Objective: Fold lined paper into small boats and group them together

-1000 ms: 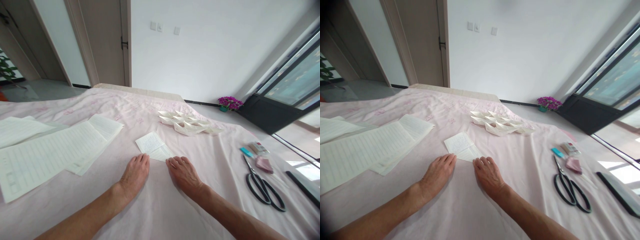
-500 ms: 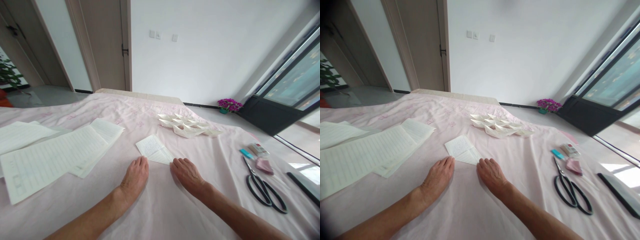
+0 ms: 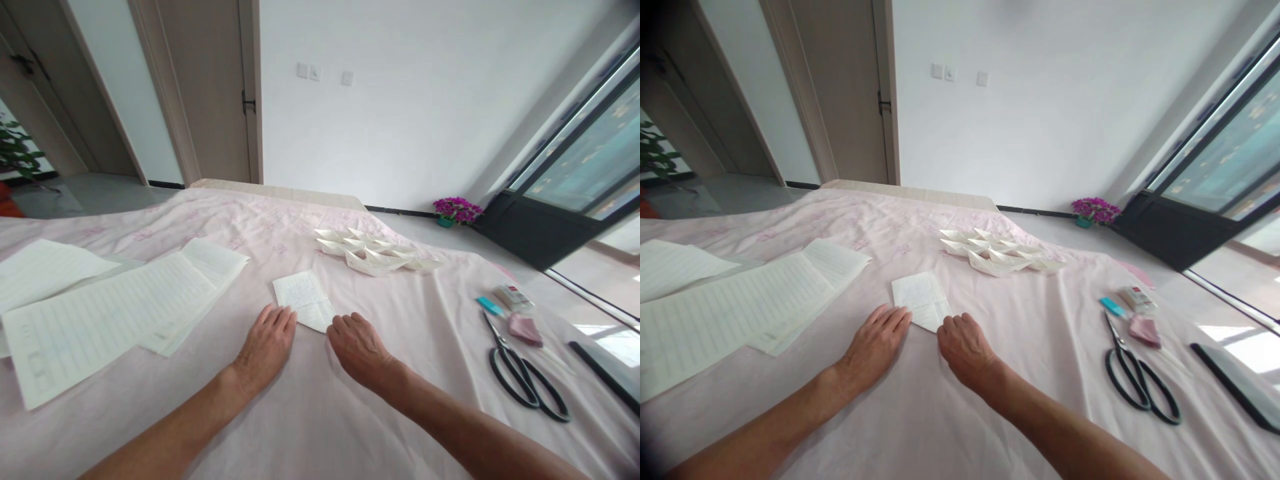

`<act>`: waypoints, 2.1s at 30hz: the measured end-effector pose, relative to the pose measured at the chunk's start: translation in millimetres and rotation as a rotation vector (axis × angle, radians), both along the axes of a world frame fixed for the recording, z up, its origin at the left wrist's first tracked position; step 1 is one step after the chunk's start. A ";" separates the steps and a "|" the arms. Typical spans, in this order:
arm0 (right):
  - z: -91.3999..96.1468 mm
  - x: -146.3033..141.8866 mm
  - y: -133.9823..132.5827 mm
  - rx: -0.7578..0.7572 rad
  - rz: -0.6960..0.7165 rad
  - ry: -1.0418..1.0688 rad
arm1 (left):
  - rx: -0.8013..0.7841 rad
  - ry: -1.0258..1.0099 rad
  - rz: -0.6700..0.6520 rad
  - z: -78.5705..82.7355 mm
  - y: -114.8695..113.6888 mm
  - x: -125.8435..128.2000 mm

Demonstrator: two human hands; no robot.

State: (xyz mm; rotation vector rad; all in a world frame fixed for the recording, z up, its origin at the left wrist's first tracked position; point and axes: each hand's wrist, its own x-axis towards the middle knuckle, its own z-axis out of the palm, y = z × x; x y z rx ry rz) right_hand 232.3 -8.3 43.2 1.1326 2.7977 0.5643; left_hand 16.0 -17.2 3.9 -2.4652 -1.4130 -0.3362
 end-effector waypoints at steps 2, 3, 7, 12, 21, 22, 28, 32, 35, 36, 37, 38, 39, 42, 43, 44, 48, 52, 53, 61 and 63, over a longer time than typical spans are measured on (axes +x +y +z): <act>1.3 -17.0 -9.4 -0.045 -0.004 0.063 | -0.007 -0.015 -0.019 -2.7 0.7 -3.2; 1.5 -25.5 -13.4 -0.067 -0.009 0.096 | -0.020 -0.025 -0.019 -4.0 0.6 -4.9; 1.8 -49.3 -21.4 -0.143 -0.030 0.169 | -0.074 -0.077 -0.010 -6.0 -0.9 -12.5; 3.6 -50.8 -20.6 -0.306 0.059 0.338 | -0.116 -0.110 -0.031 -5.1 -0.4 -19.9; -5.6 -11.1 -39.4 -0.645 0.139 0.355 | -0.078 -0.112 -0.098 -13.9 -2.0 -28.7; -3.4 -7.0 -41.4 -0.657 0.142 0.362 | -0.073 -0.111 -0.078 -14.4 -4.4 -29.0; 3.1 1.9 -32.2 -0.634 0.214 0.625 | -0.079 -0.143 -0.024 -16.2 -9.3 -29.4; -4.2 -4.7 -1.5 -0.505 0.110 0.855 | -0.139 -0.199 -0.184 -14.2 8.5 -34.4; -5.6 -13.1 29.1 -0.383 0.033 0.934 | -0.203 -0.214 -0.282 -9.1 21.9 -37.6; -5.0 -15.8 39.5 -0.330 -0.001 0.919 | -0.219 -0.218 -0.301 -7.2 24.7 -38.3; -4.2 -18.3 49.6 -0.292 -0.041 0.873 | -0.232 -0.221 -0.314 -5.7 26.5 -38.7; -3.3 -20.6 59.2 -0.256 -0.088 0.823 | -0.241 -0.225 -0.323 -4.6 27.4 -39.0; -2.6 -22.8 68.4 -0.223 -0.150 0.777 | -0.250 -0.230 -0.333 -4.0 27.7 -39.3; -2.2 -28.7 93.3 -0.257 -0.363 0.665 | -0.265 -0.260 -0.353 -5.3 27.3 -39.9; -2.6 -30.6 101.0 -0.308 -0.407 0.639 | -0.264 -0.279 -0.359 -6.4 27.4 -40.0; -2.9 -32.4 108.6 -0.364 -0.436 0.619 | -0.259 -0.302 -0.363 -7.5 27.5 -40.1; -3.1 -38.0 137.0 -0.561 -0.505 0.600 | -0.233 -0.365 -0.369 -10.6 28.6 -40.1; -1.5 -40.2 155.7 -0.757 -0.446 0.581 | -0.202 -0.335 -0.341 -12.5 28.4 -39.6; -1.2 -40.5 158.0 -0.783 -0.427 0.580 | -0.191 -0.324 -0.331 -13.2 28.3 -39.4; -8.0 -42.0 145.3 -0.635 -0.289 0.666 | -0.143 -0.254 -0.193 -14.2 28.1 -35.3; -13.5 -40.2 136.3 -0.553 -0.215 0.695 | -0.124 -0.252 -0.161 -12.8 27.6 -33.9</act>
